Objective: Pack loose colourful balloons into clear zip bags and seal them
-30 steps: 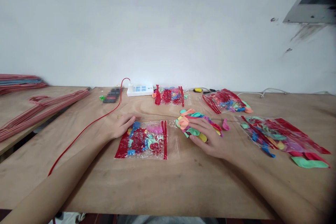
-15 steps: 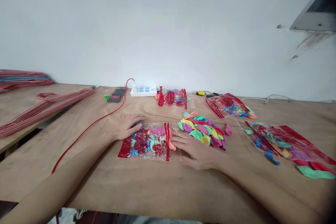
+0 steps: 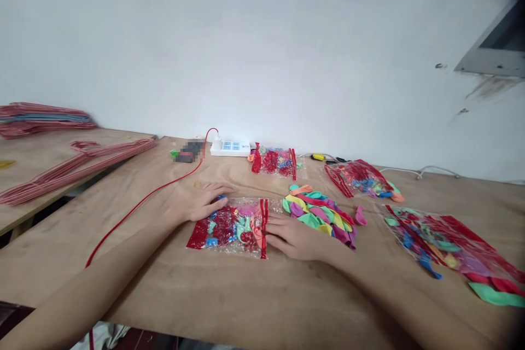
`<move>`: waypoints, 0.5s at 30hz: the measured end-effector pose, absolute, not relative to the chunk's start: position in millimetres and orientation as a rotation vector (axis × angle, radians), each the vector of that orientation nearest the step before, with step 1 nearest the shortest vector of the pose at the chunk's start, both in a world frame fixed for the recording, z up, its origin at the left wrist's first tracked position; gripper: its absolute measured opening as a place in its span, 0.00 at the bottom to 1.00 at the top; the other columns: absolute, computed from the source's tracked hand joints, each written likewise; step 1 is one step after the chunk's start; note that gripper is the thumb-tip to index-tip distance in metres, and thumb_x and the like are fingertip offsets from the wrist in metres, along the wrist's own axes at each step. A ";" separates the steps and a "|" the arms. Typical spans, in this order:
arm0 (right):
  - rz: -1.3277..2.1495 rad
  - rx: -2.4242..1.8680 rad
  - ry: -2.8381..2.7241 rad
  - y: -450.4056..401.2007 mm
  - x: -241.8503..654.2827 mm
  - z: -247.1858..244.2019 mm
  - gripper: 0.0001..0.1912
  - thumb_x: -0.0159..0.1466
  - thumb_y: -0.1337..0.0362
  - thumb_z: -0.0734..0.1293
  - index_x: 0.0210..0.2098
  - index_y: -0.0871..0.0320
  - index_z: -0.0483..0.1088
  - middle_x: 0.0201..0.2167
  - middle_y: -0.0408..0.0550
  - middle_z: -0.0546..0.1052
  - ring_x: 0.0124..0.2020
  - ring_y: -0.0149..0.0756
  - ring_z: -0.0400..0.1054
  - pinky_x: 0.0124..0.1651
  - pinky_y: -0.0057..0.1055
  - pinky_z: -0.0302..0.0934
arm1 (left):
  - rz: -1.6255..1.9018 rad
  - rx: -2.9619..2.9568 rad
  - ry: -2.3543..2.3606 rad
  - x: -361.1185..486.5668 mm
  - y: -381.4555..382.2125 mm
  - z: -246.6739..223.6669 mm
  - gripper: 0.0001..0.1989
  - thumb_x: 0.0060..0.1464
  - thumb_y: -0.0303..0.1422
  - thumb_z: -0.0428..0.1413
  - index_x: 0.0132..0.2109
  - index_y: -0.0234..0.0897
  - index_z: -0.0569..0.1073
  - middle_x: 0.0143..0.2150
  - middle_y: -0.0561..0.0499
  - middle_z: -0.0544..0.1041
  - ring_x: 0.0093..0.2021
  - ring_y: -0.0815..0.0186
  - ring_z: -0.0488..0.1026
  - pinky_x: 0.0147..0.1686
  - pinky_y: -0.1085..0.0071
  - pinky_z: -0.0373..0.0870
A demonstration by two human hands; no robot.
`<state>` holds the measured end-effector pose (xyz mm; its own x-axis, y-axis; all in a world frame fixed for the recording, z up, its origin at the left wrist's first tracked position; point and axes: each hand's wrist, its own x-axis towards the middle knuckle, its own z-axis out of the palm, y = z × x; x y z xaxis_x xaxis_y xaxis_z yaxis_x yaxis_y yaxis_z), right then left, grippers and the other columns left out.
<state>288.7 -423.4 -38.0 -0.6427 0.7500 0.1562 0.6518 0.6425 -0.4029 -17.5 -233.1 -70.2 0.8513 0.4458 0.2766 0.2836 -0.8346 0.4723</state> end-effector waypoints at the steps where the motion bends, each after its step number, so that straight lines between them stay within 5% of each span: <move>1: 0.435 -1.110 -2.589 -417.2 282.9 -40.1 0.17 0.80 0.60 0.60 0.58 0.55 0.77 0.58 0.55 0.81 0.62 0.45 0.73 0.69 0.48 0.66 | 0.533 2.607 0.544 -17.6 -233.5 -70.4 0.28 0.76 0.53 0.44 0.69 0.44 0.73 0.69 0.45 0.75 0.69 0.49 0.69 0.73 0.49 0.61; 9: 0.219 -0.804 -2.624 -357.8 236.0 -58.9 0.18 0.77 0.62 0.61 0.62 0.60 0.74 0.66 0.57 0.75 0.75 0.46 0.60 0.80 0.46 0.49 | 0.540 2.584 0.539 -16.4 -238.2 -67.5 0.29 0.76 0.55 0.43 0.69 0.45 0.73 0.69 0.44 0.74 0.69 0.49 0.69 0.73 0.48 0.61; 15: 0.264 -0.900 -2.655 -324.8 202.0 -79.2 0.12 0.75 0.67 0.63 0.52 0.54 0.78 0.62 0.50 0.79 0.64 0.44 0.72 0.73 0.44 0.64 | 0.530 2.572 0.530 -17.7 -238.8 -66.6 0.29 0.76 0.55 0.43 0.69 0.46 0.72 0.69 0.45 0.74 0.69 0.50 0.68 0.73 0.49 0.61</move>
